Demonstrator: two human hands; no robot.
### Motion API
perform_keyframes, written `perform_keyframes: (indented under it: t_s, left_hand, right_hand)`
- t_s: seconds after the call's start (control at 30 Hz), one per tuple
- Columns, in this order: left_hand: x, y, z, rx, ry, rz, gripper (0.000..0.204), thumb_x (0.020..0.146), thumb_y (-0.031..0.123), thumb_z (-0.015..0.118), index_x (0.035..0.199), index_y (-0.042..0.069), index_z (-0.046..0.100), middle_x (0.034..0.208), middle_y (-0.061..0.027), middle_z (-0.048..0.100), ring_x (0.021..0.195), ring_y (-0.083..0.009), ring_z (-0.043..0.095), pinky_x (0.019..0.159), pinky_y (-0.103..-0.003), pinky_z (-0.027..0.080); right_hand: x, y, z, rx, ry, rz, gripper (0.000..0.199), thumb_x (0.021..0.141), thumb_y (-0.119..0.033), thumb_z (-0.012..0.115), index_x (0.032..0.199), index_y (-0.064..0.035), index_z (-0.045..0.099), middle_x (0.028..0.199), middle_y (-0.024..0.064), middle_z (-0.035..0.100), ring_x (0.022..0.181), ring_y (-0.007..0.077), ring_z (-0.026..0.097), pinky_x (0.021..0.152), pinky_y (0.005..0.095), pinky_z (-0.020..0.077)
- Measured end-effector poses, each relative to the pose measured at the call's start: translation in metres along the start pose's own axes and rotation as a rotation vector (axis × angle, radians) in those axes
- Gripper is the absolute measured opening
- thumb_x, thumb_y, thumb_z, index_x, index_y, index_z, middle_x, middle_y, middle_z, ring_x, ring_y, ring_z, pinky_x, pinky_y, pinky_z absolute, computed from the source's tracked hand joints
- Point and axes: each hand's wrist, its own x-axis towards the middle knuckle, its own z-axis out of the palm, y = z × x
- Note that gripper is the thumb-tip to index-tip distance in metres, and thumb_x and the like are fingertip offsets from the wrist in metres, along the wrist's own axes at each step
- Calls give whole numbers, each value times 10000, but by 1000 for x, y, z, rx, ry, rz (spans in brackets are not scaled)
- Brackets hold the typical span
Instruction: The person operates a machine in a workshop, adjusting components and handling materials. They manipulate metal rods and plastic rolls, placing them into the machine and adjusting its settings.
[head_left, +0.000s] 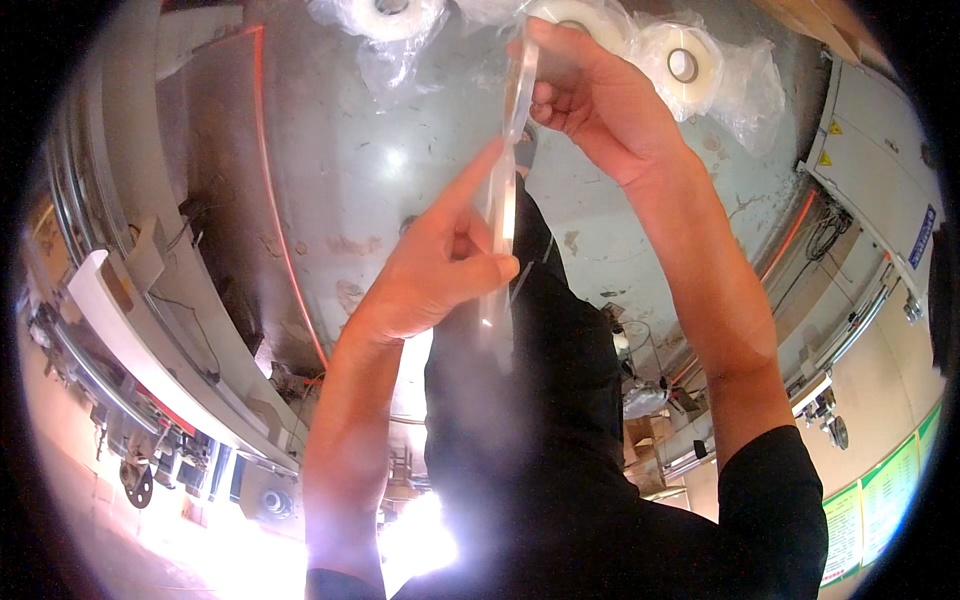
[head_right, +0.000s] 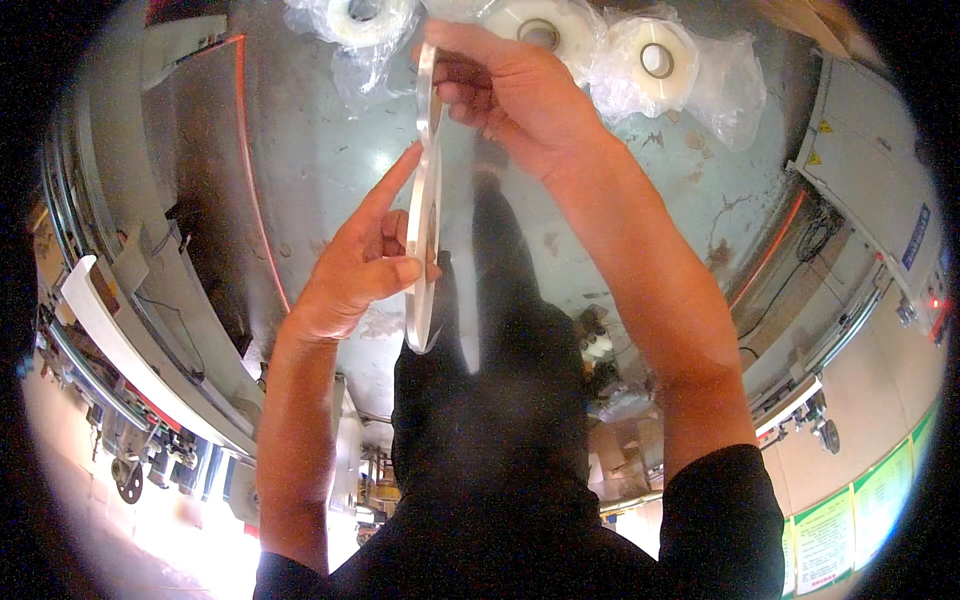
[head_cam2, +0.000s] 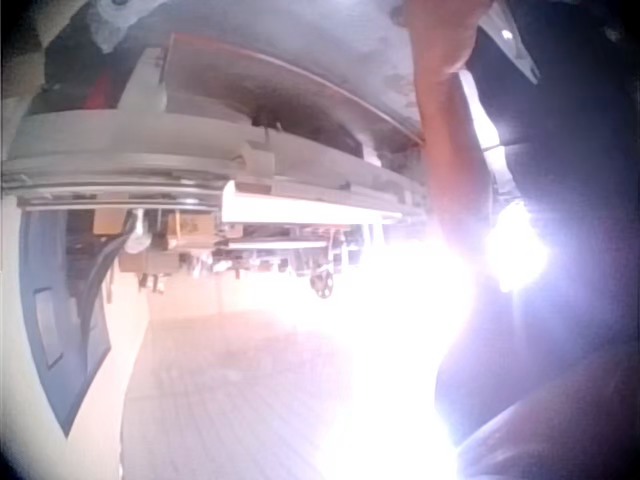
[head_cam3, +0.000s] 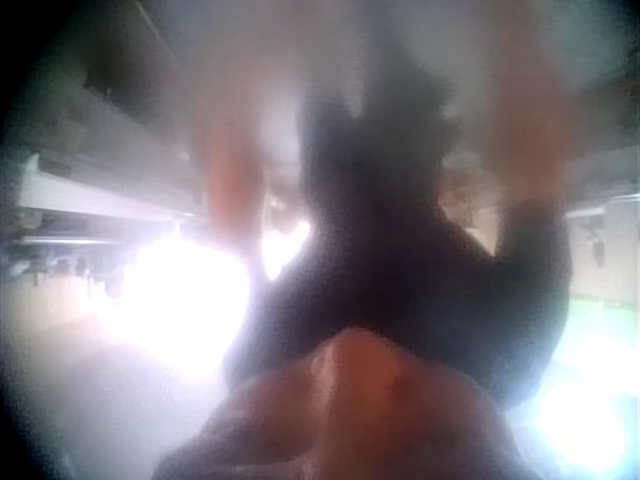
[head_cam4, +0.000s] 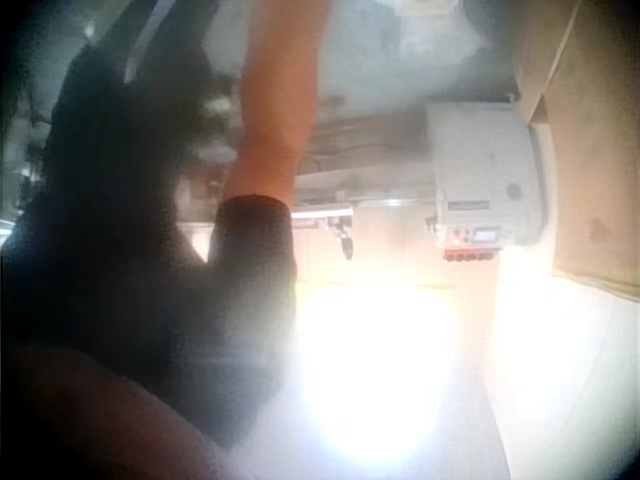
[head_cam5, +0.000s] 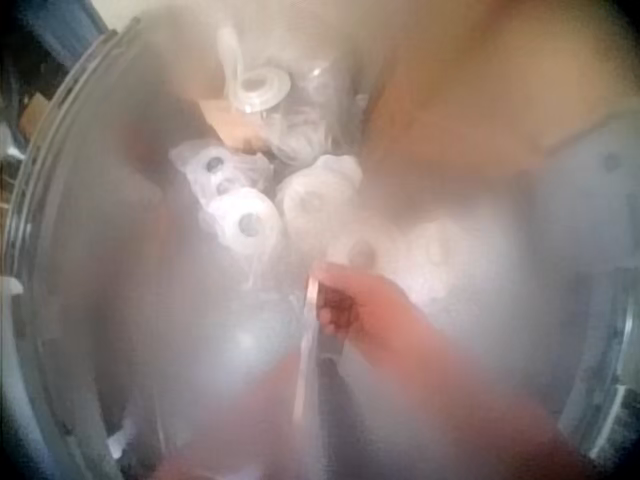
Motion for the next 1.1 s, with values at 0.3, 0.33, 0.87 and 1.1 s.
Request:
perform_keyframes:
  t_s: [0.3, 0.33, 0.87, 1.1]
  left_hand:
    - [-14, -31, -17, -158, 84, 69, 1129, 778, 220, 845, 1673, 133, 162, 1018, -48, 636, 862, -116, 602, 792, -268, 484]
    - [-20, -36, -22, -209, 102, 65, 1171, 762, 266, 868, 1674, 123, 147, 1103, -70, 643, 903, -128, 613, 811, -278, 492]
    - [-51, -31, -17, -438, 413, 139, 1341, 713, 405, 925, 1651, 15, 49, 1640, -187, 285, 1507, -335, 330, 1223, -471, 303]
    - [-49, 8, 3, -468, 394, 295, 1303, 752, 416, 903, 1654, 51, 37, 1624, -176, 295, 1446, -341, 405, 1143, -492, 429]
  right_hand:
    - [77, 34, -99, -459, 200, -93, 367, 907, -419, 747, 849, -57, 764, 855, 14, 732, 740, 137, 644, 700, 291, 501]
    - [104, 53, -133, -593, 177, -88, 398, 894, -451, 746, 804, -64, 769, 802, 35, 726, 718, 162, 652, 709, 313, 516]
    - [260, 96, -218, -1729, 556, -48, 323, 909, -378, 688, 999, -76, 760, 1050, 164, 757, 981, 338, 730, 833, 468, 574]
    - [190, 112, -164, -1155, 596, -415, 373, 988, -409, 649, 1105, -67, 742, 1014, 144, 741, 924, 305, 702, 823, 393, 539]
